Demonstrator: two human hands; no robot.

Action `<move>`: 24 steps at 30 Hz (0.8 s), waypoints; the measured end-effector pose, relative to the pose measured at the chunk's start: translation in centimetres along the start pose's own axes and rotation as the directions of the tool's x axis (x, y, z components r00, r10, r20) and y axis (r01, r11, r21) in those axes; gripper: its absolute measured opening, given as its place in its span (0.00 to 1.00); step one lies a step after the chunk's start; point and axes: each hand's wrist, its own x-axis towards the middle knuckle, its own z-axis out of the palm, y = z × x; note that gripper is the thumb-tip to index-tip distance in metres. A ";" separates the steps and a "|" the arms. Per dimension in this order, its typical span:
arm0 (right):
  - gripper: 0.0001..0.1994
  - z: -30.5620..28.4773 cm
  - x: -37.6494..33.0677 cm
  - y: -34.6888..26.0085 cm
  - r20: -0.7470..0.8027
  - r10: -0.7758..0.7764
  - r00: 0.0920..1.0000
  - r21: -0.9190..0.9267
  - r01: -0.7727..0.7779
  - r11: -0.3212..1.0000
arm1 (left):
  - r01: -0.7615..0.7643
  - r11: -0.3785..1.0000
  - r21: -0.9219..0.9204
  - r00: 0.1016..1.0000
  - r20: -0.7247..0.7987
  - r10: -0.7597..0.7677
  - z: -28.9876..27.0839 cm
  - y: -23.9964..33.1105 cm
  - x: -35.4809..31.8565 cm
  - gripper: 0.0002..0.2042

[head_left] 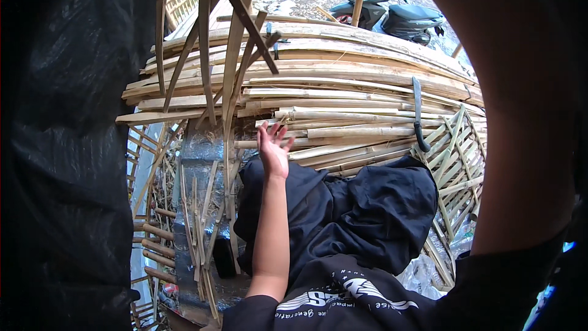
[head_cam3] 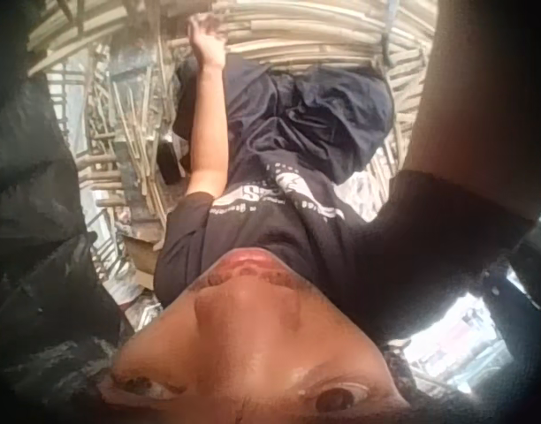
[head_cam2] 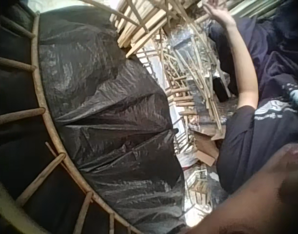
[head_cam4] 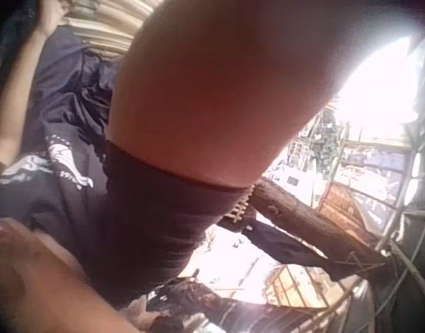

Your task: The person assembles a bamboo structure by weaving and securing bamboo slats with a handheld tool.

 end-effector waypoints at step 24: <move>0.08 7.6 5.6 3.8 0.138 0.198 0.971 0.198 -0.223 0.954 | -0.128 0.502 -0.856 0.940 0.058 0.337 -6.3 6.5 7.1 0.35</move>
